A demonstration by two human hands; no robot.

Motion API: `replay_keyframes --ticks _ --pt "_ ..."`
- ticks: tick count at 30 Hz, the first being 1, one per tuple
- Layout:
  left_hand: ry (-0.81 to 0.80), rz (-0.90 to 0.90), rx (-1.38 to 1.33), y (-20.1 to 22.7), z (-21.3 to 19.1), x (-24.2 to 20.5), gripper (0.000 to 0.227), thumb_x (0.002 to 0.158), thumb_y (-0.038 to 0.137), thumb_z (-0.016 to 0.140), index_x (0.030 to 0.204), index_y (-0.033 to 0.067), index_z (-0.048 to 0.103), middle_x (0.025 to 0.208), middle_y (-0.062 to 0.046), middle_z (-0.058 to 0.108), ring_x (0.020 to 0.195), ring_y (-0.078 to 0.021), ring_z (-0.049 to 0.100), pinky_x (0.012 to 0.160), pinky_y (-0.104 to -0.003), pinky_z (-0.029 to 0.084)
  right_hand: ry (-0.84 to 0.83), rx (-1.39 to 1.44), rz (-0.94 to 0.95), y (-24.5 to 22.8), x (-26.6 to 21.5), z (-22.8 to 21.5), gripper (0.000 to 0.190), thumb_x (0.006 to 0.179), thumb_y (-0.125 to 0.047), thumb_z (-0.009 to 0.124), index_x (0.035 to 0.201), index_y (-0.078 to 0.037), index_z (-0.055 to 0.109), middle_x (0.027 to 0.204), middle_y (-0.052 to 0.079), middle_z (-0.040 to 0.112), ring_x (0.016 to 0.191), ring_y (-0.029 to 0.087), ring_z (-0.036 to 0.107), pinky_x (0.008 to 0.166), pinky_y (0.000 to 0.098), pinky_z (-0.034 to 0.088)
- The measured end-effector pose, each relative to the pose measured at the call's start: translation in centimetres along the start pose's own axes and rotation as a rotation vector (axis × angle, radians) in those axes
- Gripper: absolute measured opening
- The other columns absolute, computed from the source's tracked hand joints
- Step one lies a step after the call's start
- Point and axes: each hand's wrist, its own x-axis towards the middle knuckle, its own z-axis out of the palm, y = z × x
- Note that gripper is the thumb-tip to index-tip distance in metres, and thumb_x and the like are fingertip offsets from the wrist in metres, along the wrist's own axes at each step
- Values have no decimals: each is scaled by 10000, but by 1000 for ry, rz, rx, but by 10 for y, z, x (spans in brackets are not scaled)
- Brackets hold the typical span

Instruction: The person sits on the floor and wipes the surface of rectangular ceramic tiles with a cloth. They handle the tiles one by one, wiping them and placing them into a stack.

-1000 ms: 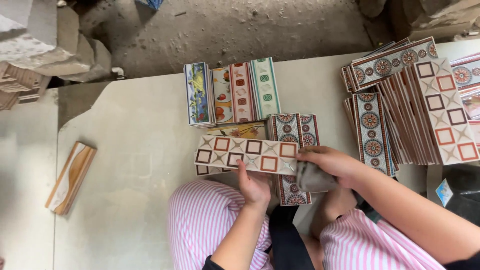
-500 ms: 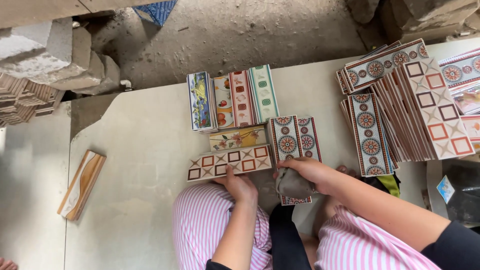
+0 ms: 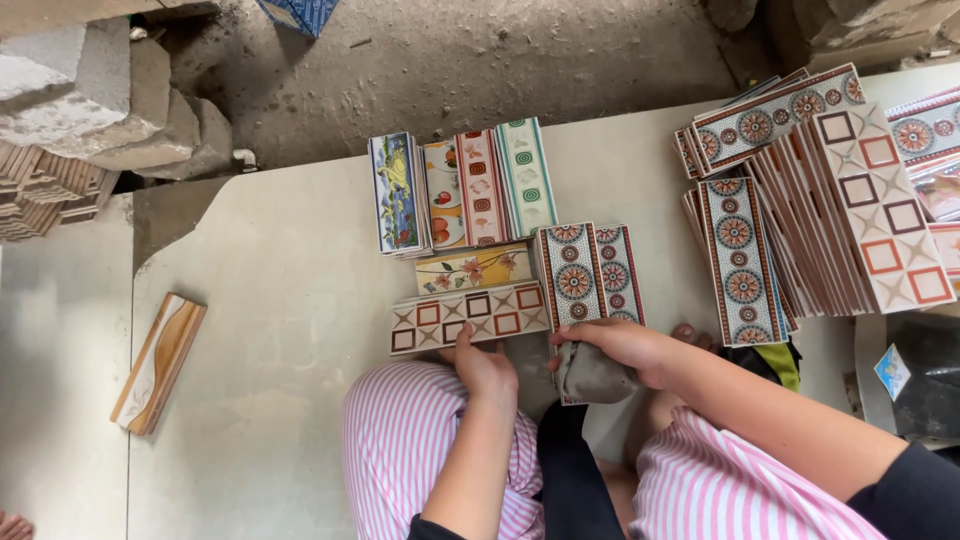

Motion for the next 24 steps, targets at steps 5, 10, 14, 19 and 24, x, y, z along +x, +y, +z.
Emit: replay_keyframes --ticks 5,10,14,19,24 --pt "18 -24 -8 -12 -20 38 396 773 202 588 1080 235 341 1155 -37 336 1056 -196 352 906 -414 254 6 0 3 4 5 -2 359 701 -306 652 967 -65 669 938 220 628 877 307 614 688 392 505" --pt "16 -19 -26 -34 -45 83 359 773 191 593 1047 230 363 1120 -25 331 1031 -181 361 903 -365 263 5 2 21 1 2 -2 418 693 -307 666 1016 -43 646 965 231 620 901 317 602 706 404 497" --pt "17 -49 -12 -42 -64 109 407 786 183 585 1132 201 372 1246 -85 327 1149 -204 338 984 -367 250 17 -5 16 1 2 0 400 686 -311 669 990 -52 659 954 229 619 887 312 605 687 401 502" --pt "-49 -106 23 -25 -47 72 717 814 221 562 1354 293 96 1443 -66 -29 1324 -214 19 1072 -388 15 29 -3 8 2 0 -1 397 688 -308 665 990 -51 661 971 229 618 900 313 600 693 402 500" --pt "-85 -109 1 -6 -18 18 839 804 161 558 1372 298 -44 1416 -89 -176 1320 -213 -91 1059 -380 -24 13 30 5 9 11 -7 441 679 -305 679 1021 -30 638 961 248 611 889 333 602 681 415 501"
